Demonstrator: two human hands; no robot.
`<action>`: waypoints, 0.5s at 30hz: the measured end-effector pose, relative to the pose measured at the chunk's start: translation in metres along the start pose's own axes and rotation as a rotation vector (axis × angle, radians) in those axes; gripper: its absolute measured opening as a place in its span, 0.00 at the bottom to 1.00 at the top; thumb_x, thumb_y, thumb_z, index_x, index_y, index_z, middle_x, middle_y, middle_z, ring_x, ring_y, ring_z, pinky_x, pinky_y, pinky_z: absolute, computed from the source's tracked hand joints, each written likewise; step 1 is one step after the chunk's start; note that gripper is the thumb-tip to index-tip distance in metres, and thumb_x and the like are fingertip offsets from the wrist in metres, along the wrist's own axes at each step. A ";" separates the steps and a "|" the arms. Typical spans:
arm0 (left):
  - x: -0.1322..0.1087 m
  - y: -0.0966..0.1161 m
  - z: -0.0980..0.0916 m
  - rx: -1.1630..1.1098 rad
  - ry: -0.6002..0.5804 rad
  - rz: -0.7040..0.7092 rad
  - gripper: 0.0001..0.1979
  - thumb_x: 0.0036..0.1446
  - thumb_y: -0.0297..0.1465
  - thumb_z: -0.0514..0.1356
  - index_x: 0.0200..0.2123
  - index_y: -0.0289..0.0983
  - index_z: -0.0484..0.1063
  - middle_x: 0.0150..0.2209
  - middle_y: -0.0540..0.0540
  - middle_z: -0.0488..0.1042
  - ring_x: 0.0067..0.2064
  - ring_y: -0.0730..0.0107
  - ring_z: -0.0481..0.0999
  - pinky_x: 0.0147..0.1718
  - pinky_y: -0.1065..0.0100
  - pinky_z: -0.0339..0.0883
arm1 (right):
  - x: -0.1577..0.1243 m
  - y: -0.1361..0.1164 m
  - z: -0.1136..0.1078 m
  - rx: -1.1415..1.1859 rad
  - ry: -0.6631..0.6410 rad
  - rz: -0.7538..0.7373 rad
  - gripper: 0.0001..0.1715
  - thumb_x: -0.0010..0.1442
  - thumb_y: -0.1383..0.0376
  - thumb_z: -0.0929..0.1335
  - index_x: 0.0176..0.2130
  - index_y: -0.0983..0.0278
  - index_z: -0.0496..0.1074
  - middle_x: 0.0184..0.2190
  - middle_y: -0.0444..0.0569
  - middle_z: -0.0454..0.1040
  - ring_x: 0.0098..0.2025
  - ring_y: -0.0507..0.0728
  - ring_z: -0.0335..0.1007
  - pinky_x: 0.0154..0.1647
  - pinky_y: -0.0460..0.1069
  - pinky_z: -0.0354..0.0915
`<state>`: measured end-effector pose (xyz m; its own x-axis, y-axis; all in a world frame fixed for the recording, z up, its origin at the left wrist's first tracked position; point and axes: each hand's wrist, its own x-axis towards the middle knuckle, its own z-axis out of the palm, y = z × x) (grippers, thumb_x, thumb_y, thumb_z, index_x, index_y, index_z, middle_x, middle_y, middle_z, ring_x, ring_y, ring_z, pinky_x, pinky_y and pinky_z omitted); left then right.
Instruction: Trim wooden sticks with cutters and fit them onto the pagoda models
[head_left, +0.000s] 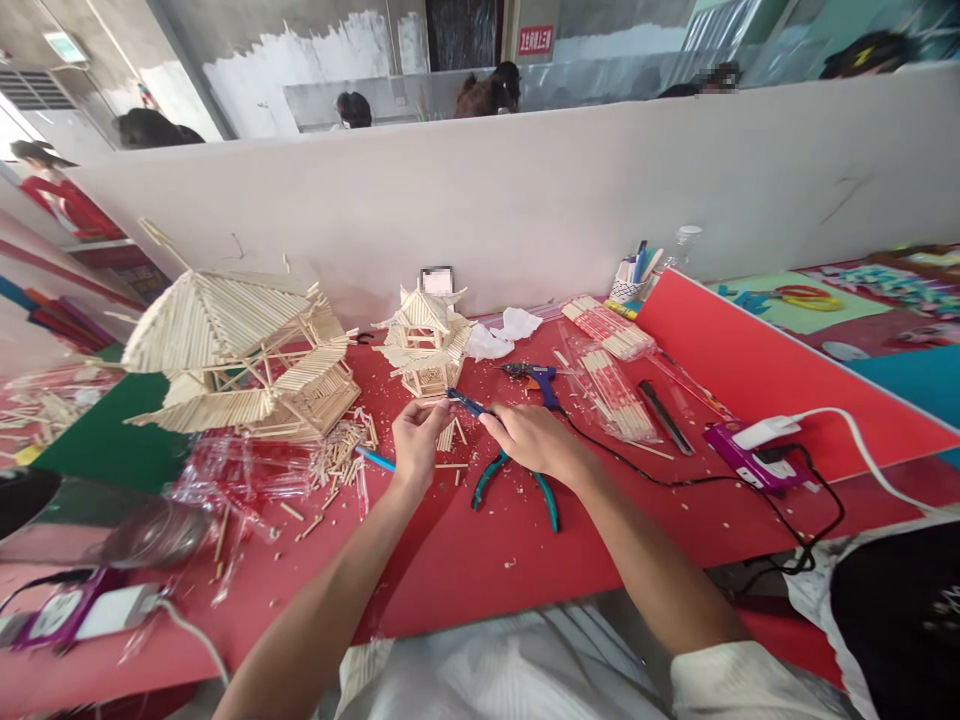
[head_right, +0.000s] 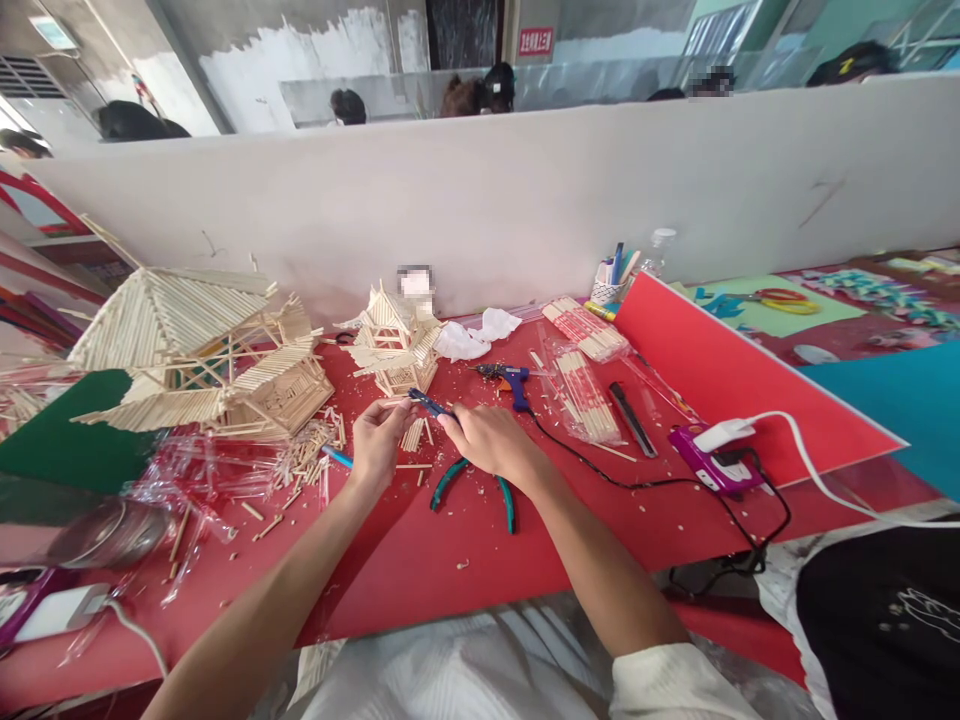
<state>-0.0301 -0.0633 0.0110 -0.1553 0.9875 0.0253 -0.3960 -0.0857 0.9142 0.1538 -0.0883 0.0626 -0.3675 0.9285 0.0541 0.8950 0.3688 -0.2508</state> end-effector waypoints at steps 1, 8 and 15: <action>0.000 0.000 0.000 0.001 0.004 0.002 0.17 0.43 0.40 0.75 0.31 0.36 0.76 0.33 0.46 0.81 0.37 0.67 0.80 0.48 0.61 0.73 | 0.000 -0.001 0.000 -0.010 -0.003 -0.001 0.27 0.75 0.54 0.51 0.42 0.62 0.71 0.34 0.51 0.80 0.35 0.60 0.77 0.32 0.50 0.54; 0.000 -0.004 0.000 0.019 0.022 -0.006 0.17 0.43 0.40 0.75 0.31 0.35 0.76 0.32 0.46 0.81 0.37 0.65 0.81 0.47 0.61 0.73 | 0.003 -0.001 0.005 -0.047 -0.054 0.027 0.29 0.75 0.54 0.49 0.44 0.62 0.71 0.36 0.53 0.81 0.39 0.61 0.78 0.36 0.50 0.57; 0.001 -0.012 -0.002 0.006 0.043 -0.040 0.18 0.41 0.40 0.75 0.30 0.35 0.76 0.31 0.46 0.80 0.35 0.66 0.80 0.45 0.61 0.74 | 0.003 0.001 0.012 -0.054 -0.052 0.021 0.31 0.75 0.53 0.48 0.42 0.62 0.72 0.35 0.53 0.81 0.38 0.61 0.78 0.35 0.50 0.58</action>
<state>-0.0269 -0.0617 -0.0010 -0.1781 0.9836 -0.0288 -0.3972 -0.0451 0.9166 0.1509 -0.0856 0.0510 -0.3601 0.9329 -0.0013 0.9144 0.3527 -0.1988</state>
